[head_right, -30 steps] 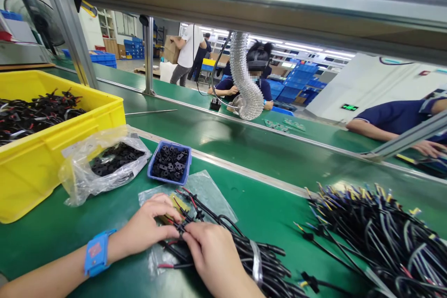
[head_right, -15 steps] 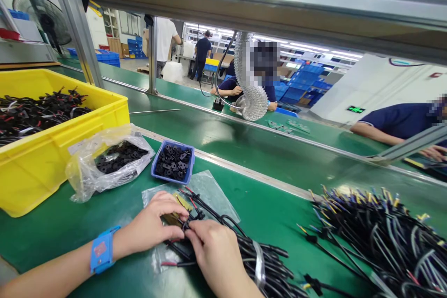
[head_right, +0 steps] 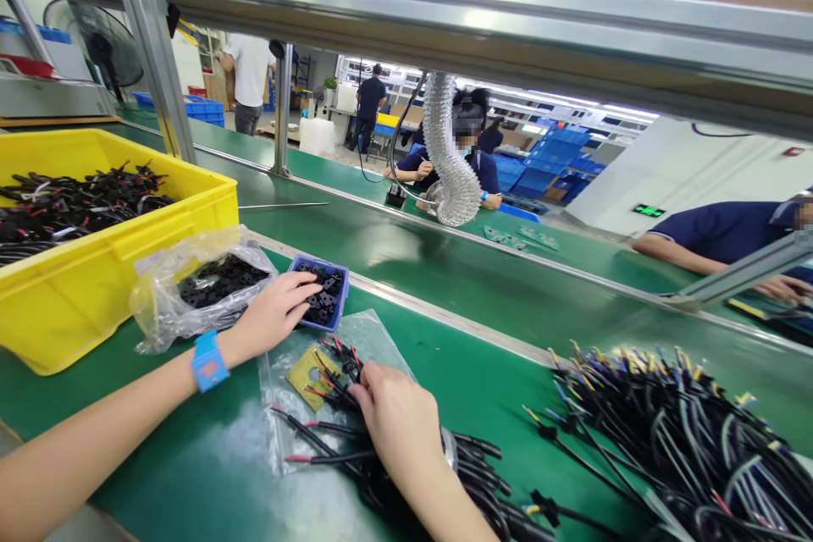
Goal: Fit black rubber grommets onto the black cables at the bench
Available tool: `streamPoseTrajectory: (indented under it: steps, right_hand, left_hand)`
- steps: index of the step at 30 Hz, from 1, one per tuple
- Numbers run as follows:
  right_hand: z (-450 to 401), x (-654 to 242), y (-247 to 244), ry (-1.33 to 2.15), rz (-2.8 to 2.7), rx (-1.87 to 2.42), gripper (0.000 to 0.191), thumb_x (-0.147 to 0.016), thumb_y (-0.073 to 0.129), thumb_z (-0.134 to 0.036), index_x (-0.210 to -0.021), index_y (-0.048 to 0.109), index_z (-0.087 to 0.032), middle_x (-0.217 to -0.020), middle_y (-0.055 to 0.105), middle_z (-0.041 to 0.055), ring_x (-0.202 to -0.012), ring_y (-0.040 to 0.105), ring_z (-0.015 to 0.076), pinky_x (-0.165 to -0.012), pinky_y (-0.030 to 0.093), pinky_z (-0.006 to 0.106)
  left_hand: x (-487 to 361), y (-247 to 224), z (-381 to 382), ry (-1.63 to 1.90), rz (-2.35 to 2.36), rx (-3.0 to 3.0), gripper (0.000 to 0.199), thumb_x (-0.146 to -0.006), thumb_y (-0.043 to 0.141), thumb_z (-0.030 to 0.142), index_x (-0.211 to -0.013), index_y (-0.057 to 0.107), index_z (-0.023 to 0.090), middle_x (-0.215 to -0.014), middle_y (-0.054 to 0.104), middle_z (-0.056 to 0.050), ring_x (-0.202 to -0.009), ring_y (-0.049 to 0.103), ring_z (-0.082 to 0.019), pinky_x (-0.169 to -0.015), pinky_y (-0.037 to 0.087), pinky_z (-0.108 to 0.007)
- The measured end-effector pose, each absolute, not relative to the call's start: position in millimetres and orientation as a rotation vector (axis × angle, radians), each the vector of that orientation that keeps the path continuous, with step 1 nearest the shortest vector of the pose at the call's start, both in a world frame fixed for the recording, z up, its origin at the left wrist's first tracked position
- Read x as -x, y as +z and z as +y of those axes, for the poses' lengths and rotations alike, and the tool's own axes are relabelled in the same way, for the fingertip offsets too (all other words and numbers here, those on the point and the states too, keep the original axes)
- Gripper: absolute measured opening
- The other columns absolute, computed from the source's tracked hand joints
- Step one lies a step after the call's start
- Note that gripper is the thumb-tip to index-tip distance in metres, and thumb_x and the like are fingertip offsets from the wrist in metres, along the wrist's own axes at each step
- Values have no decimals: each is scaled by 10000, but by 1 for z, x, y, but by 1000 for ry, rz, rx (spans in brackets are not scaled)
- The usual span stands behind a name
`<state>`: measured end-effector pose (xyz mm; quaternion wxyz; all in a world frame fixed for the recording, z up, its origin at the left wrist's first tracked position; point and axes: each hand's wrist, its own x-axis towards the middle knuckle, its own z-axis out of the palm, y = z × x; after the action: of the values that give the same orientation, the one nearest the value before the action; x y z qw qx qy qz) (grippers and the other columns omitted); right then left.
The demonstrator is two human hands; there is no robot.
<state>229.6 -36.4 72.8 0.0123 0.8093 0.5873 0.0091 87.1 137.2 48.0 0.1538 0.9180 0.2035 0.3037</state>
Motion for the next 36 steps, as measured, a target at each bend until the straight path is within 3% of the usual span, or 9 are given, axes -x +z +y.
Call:
streamPoseTrajectory:
  steps: [2, 7, 11, 17, 22, 27, 32, 36]
  right_hand:
    - [-39, -229, 73, 47, 1897, -2474, 120, -852, 525, -232, -752, 590, -218, -741, 649, 13, -670, 598, 180, -496, 307, 236]
    - [-55, -229, 85, -252, 2258, -2319, 146, -850, 497, -175, -828, 631, -229, -817, 640, 13, -776, 583, 170, -634, 398, 228]
    - [-63, -223, 92, -655, 2418, -2116, 131, -749, 633, -168, -853, 661, -243, -845, 649, -3, -821, 577, 162, -703, 411, 213]
    - [-57, -219, 80, -658, 2416, -2259, 152, -799, 529, -127, -821, 639, -230, -778, 663, -19, -722, 605, 143, -652, 411, 208]
    - [-54, -221, 56, -256, 2470, -2485, 186, -881, 394, -207, -874, 580, -204, -718, 665, 5, -631, 625, 161, -554, 402, 222]
    - [-54, -214, 32, 430, 2524, -2269, 368, -937, 212, -198, -769, 540, -188, -529, 578, 4, -447, 562, 161, -435, 305, 253]
    - [-52, -211, 33, 543, 2548, -2241, 439, -973, 153, -243, -741, 522, -197, -506, 555, -14, -428, 539, 134, -436, 285, 248]
    - [-51, -209, 34, 671, 2497, -2177, 517, -975, 93, -232, -700, 529, -197, -468, 526, -9, -401, 509, 134, -428, 257, 263]
  left_hand:
    - [-100, 50, 148, 646, 574, -2857, 299, -841, 471, 133, -1123, 569, 155, -1246, 507, -102, -1161, 417, -245, -998, 310, -392]
    - [-120, 49, 167, 395, 561, -2974, 173, -804, 520, 105, -753, 680, 149, -889, 646, -76, -877, 575, -216, -810, 404, -327]
    - [-121, 50, 165, 338, 574, -3014, 143, -793, 537, 108, -749, 673, 119, -824, 640, -100, -822, 590, -225, -716, 418, -303]
    - [-118, 51, 159, 350, 600, -3036, 173, -765, 502, 46, -721, 658, 104, -738, 651, -119, -813, 584, -257, -722, 410, -344]
    - [-120, 45, 160, 474, 619, -2962, 191, -790, 448, 39, -775, 621, 116, -798, 637, -107, -818, 575, -232, -742, 418, -340]
    - [-115, 53, 152, 696, 736, -2755, 217, -880, 327, 83, -897, 539, 126, -897, 604, -86, -839, 558, -183, -762, 428, -290]
    - [-86, 50, 127, 745, 735, -2467, 153, -885, 338, 157, -852, 487, 164, -720, 600, 5, -633, 567, -112, -585, 428, -195]
    - [-60, 35, 113, 461, 622, -2135, 129, -816, 400, 154, -767, 519, 164, -596, 573, 32, -541, 555, -107, -504, 384, -179]
